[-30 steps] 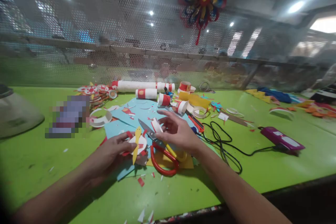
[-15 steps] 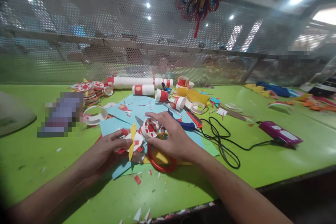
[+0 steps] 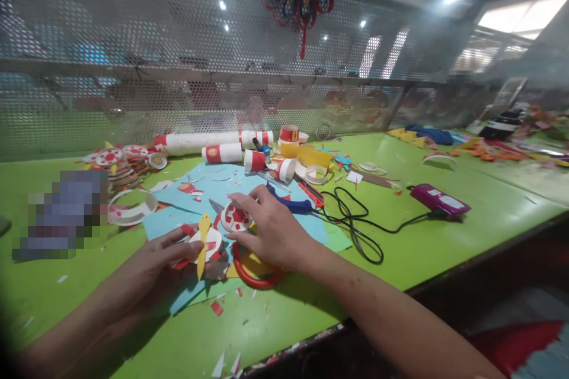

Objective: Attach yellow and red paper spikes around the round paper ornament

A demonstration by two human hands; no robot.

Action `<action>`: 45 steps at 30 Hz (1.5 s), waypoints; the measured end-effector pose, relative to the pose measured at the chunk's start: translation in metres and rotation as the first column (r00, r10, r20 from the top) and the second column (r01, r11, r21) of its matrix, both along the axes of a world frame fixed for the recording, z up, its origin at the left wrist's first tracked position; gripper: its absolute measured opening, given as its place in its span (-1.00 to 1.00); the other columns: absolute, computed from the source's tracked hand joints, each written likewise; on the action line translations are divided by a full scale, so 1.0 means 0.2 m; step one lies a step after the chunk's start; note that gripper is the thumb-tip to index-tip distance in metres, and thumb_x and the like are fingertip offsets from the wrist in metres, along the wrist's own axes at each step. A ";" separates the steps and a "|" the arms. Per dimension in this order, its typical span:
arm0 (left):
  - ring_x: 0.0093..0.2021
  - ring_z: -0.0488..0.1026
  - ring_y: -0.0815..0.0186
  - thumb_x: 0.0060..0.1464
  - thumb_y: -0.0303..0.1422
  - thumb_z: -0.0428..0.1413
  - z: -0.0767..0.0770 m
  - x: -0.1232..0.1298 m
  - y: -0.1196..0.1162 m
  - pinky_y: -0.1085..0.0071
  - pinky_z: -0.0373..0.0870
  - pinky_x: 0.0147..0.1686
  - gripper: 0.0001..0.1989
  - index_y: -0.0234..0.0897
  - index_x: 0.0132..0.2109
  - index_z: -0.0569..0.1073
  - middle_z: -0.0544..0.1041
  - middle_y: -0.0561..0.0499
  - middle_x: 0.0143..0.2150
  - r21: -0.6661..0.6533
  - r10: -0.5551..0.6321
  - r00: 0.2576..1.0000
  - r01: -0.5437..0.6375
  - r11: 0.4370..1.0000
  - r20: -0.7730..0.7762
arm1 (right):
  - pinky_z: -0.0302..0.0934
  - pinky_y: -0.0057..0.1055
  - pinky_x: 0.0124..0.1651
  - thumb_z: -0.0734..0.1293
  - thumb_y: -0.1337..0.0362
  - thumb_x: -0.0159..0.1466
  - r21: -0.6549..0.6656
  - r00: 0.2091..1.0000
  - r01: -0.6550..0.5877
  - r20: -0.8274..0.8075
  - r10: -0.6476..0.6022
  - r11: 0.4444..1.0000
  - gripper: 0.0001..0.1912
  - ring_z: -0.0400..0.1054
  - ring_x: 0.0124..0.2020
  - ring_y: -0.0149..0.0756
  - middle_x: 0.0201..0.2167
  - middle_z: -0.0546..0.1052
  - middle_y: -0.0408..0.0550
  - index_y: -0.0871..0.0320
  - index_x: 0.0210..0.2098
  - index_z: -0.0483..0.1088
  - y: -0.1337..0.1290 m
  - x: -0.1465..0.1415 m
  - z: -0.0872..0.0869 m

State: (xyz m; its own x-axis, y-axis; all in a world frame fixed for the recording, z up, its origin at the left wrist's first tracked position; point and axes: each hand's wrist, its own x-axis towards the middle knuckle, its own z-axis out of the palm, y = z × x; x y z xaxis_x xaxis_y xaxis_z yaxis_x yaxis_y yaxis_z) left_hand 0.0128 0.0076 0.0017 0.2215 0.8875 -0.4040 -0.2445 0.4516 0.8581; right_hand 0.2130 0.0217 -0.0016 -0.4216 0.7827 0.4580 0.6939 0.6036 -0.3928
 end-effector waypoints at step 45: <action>-0.39 0.43 0.38 0.11 -0.40 0.02 -0.07 -0.01 0.00 0.47 0.41 -0.31 -0.84 -0.38 -0.29 0.47 0.47 -0.03 -0.43 0.135 -0.082 0.930 0.035 0.990 0.359 | 0.23 -0.23 -0.11 0.42 0.13 0.11 0.141 0.992 -0.022 -0.118 0.039 0.990 -0.55 0.26 -0.15 -0.17 -0.20 0.41 0.06 0.23 -0.08 0.34 -0.06 -0.13 -0.04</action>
State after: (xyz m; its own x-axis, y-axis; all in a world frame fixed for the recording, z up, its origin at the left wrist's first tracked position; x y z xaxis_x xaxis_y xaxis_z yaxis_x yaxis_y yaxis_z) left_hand 0.0099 0.0080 -0.0126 0.3856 0.9061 -0.1739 -0.5262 0.3707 0.7653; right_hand 0.1862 0.0104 -0.0087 -0.3793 0.6954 0.6104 0.6270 0.6783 -0.3831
